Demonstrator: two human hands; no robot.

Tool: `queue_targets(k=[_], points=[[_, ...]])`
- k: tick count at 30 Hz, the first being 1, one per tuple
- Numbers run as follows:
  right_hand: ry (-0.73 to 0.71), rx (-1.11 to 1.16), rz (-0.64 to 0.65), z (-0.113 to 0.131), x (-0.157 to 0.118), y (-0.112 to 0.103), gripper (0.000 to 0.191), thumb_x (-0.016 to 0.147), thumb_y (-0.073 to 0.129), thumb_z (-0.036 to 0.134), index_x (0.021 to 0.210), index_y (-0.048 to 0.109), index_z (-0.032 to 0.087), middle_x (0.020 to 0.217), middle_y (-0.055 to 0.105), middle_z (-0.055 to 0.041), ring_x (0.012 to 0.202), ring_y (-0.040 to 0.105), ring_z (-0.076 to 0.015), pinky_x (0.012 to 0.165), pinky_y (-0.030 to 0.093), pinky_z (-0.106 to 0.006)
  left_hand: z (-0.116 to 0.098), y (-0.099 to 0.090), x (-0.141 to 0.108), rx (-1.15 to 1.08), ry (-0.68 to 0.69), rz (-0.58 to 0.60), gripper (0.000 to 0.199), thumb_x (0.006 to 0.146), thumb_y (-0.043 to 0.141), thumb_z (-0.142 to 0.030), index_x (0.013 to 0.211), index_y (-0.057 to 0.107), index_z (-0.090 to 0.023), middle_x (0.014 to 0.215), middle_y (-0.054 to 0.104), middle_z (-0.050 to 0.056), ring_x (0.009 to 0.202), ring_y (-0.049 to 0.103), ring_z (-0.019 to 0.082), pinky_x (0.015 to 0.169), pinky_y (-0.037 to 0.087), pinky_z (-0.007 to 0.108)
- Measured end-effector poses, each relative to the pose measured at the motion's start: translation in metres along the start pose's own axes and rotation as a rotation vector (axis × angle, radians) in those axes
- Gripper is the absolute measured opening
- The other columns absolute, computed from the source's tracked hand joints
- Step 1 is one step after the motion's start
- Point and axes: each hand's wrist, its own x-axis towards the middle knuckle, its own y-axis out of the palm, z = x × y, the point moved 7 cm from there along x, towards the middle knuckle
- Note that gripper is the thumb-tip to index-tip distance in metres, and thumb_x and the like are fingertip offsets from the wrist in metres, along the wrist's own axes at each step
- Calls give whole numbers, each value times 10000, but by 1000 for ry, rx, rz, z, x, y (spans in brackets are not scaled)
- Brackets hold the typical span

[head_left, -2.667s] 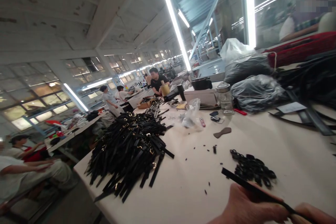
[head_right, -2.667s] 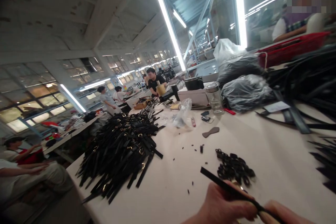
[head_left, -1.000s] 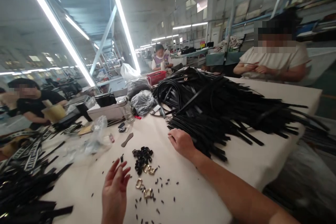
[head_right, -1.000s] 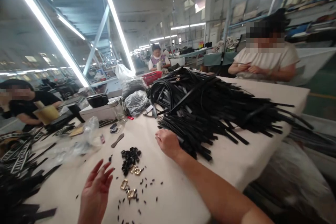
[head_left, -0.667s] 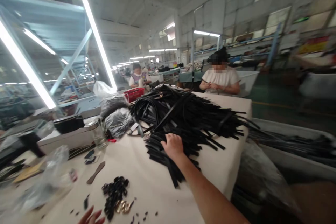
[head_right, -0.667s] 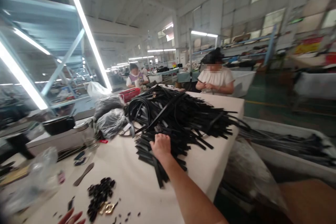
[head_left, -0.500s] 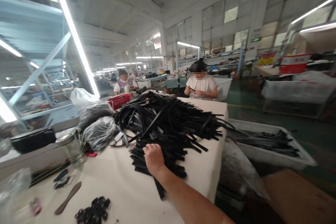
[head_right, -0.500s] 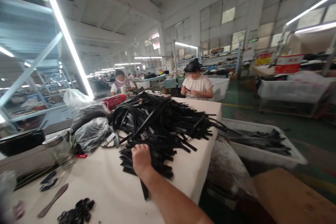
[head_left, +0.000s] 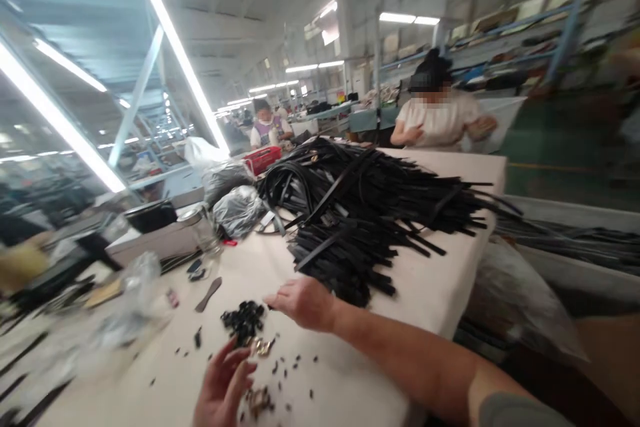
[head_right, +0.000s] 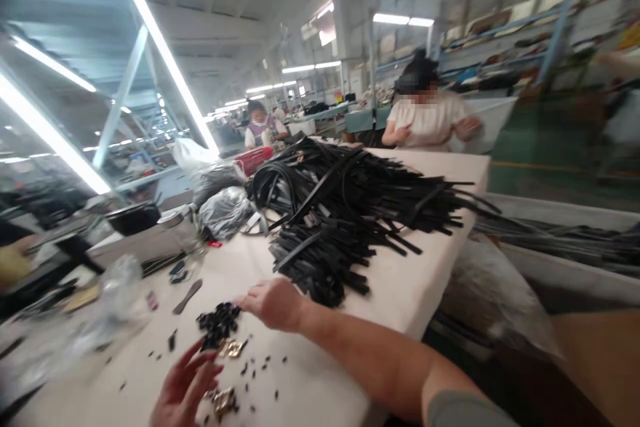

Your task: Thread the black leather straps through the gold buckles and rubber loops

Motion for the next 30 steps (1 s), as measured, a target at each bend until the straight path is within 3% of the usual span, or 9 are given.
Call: queue_targets(k=[2, 6, 12, 18, 25, 30], points=[[-86, 47, 25, 20, 1, 5, 184, 956, 462, 189, 1092, 585, 196, 833, 663, -21, 763, 579, -167, 606, 363, -279, -5, 8, -5, 45, 32, 79, 582, 574, 868, -412, 1072, 666, -189, 905, 717, 68, 746, 681, 224, 602, 557, 271], [-215, 145, 77, 43, 2, 13, 120, 959, 482, 216, 898, 579, 180, 783, 655, -8, 711, 584, -153, 551, 326, -276, 1, 16, -5, 162, 79, 176, 354, 683, 800, -440, 873, 697, -160, 785, 698, 70, 708, 653, 194, 609, 536, 252], [-177, 190, 204, 46, 2, 19, 189, 975, 485, 313, 896, 574, 166, 743, 660, -15, 625, 590, -147, 507, 272, -279, 9, 15, -4, 90, 72, 187, 330, 714, 797, -381, 916, 623, -186, 756, 671, 36, 622, 609, 158, 503, 486, 211], [-179, 235, 283, 52, 1, 22, 229, 956, 521, 382, 953, 597, 166, 774, 686, -24, 636, 614, -156, 510, 275, -278, 2, 20, -9, 206, 143, 224, 238, 734, 777, -350, 820, 658, -163, 777, 649, 46, 671, 601, 157, 546, 502, 208], [-31, 333, 63, 17, 4, -3, 241, 832, 695, 309, 1022, 622, 180, 899, 705, -37, 806, 656, -179, 655, 397, -264, 17, -2, 1, -164, -235, 2, 369, 599, 838, -361, 740, 560, -164, 644, 670, 44, 651, 676, 183, 535, 519, 198], [13, 430, 22, 8, 1, -5, 216, 816, 711, 327, 971, 654, 188, 885, 709, -18, 751, 651, -161, 645, 402, -252, 22, -1, 1, -317, -378, -34, 388, 547, 842, -264, 766, 536, -170, 659, 675, 34, 613, 688, 183, 452, 501, 169]])
